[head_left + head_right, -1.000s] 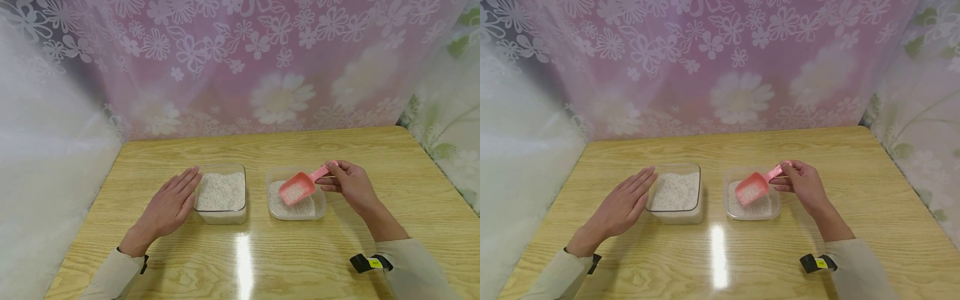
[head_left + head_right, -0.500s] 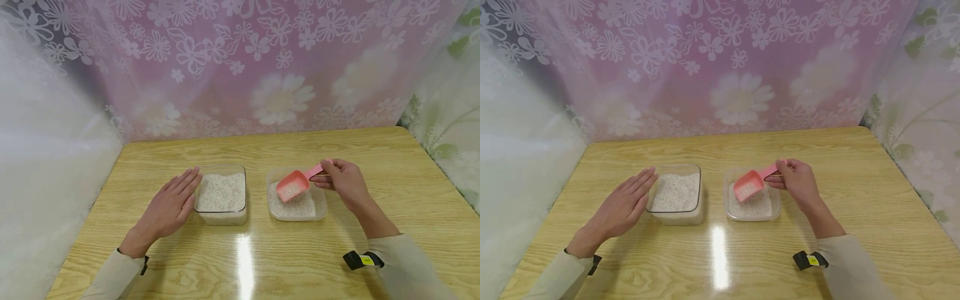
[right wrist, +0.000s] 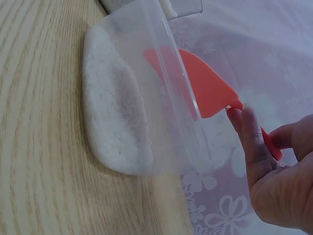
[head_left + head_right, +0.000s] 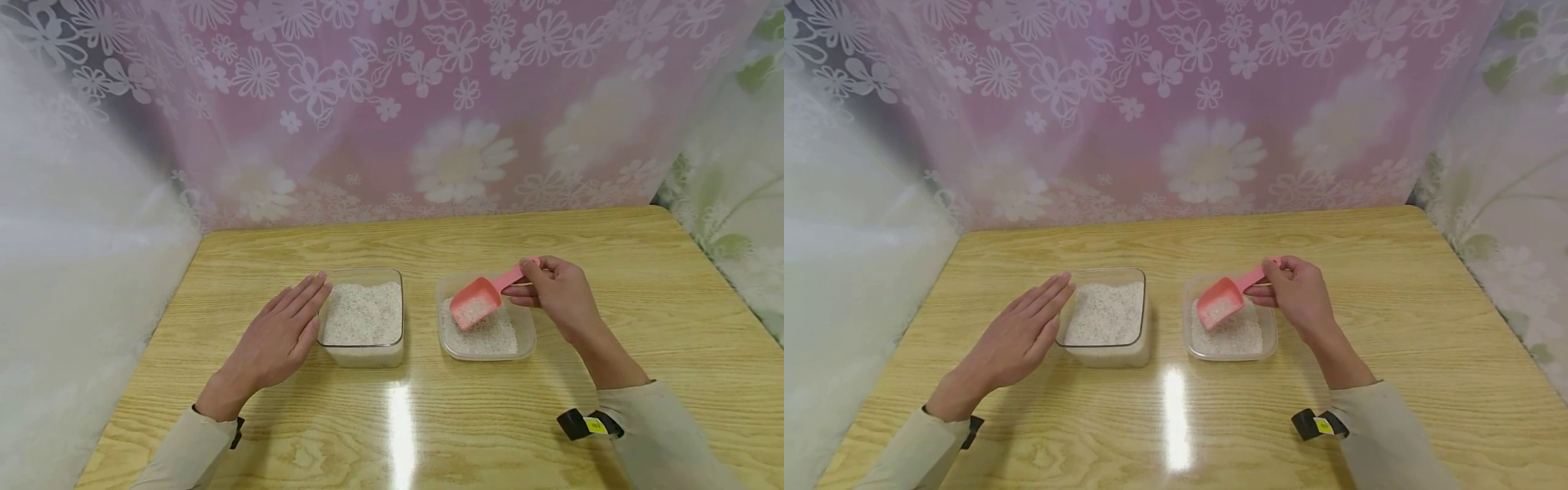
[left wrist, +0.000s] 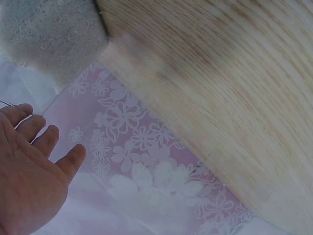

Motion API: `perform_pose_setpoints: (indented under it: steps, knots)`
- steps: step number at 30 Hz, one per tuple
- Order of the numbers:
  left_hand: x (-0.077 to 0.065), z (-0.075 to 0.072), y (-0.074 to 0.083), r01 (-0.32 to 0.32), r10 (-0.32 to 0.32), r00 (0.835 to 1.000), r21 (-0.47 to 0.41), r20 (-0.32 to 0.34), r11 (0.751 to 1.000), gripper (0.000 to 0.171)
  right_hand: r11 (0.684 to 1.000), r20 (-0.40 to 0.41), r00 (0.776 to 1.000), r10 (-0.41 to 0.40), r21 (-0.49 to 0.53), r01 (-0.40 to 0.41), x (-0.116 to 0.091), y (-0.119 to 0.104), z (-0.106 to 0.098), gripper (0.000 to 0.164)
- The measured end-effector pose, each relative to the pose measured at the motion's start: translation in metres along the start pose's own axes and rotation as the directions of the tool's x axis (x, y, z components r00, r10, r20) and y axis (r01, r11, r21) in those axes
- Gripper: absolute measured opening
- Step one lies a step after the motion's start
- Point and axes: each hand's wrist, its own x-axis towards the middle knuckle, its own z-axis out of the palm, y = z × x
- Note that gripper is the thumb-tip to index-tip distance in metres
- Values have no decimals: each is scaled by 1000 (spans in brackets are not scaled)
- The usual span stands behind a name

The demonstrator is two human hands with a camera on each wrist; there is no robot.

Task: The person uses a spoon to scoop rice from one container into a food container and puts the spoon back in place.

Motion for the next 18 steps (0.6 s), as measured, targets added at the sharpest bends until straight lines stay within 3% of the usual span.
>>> perform_pose_setpoints:
  steps: [10,18]
  knots:
    - [0,-1,0,-1,1,1000,1,0,1000,51,996,-14,1000,-10,-91,9,0,-1,2,43]
    - [1,-1,0,1,-1,1000,-5,5,1000,51,996,-17,1000,-7,-91,6,-1,-3,4,42]
